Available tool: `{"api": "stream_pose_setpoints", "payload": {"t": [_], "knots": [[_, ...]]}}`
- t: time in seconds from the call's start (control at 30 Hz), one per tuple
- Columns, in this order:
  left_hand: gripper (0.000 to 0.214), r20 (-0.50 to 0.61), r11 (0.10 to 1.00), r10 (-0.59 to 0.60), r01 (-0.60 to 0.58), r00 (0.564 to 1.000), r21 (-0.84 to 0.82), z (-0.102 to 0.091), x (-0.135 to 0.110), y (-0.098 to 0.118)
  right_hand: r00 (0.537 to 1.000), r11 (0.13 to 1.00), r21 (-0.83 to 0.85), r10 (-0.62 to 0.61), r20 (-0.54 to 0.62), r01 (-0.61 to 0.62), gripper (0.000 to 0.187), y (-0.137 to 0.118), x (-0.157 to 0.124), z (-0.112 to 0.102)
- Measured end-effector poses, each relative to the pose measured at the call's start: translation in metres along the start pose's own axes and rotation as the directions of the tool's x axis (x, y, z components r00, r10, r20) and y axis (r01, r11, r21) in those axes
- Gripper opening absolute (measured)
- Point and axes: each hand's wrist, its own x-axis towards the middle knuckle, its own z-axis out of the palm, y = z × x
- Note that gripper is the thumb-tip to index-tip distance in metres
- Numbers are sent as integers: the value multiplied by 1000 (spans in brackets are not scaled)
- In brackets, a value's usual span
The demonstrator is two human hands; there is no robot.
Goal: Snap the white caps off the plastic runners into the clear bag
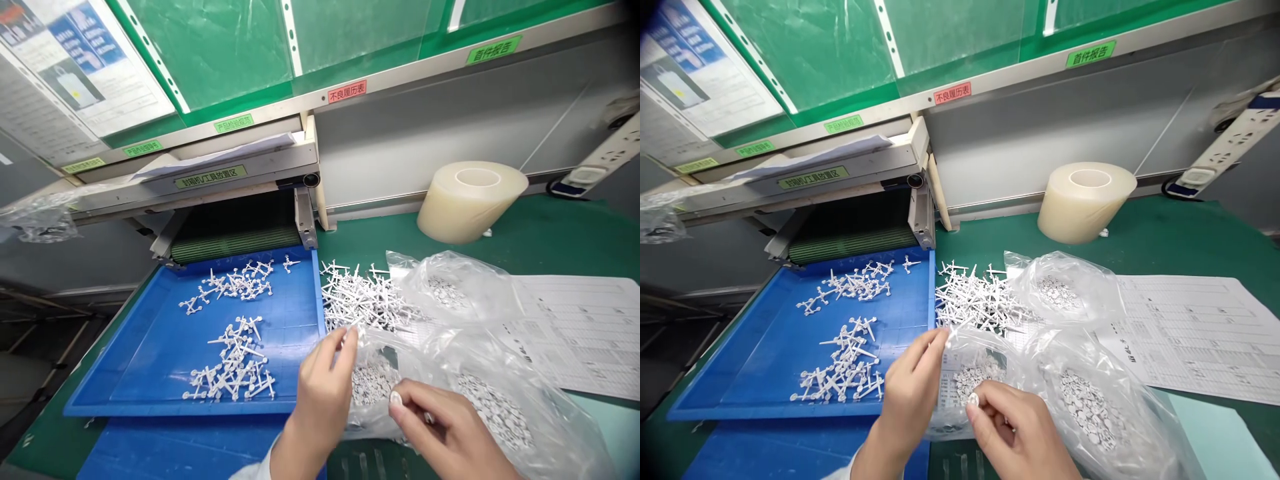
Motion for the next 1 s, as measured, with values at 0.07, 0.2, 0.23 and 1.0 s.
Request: {"api": "stream_pose_setpoints", "payload": {"t": [0.07, 0.2, 0.23, 1.0], "knots": [[36, 95, 999, -43, 40, 994, 31, 9, 16, -12, 968, 936, -285, -238, -74, 208, 30, 2, -3, 0], [37, 243, 991, -121, 104, 962, 81, 26, 46, -29, 879, 702, -587, -476, 34, 403, 24, 5, -1, -6], [35, 281, 988, -146, 125, 949, 93, 29, 53, -32, 867, 633, -651, -492, 80, 419, 25, 6, 3, -8], [22, 447, 698, -710, 463, 544, 546, -52, -1, -188, 928, 355, -863, -241, 285, 358, 43, 67, 31, 10]]}}
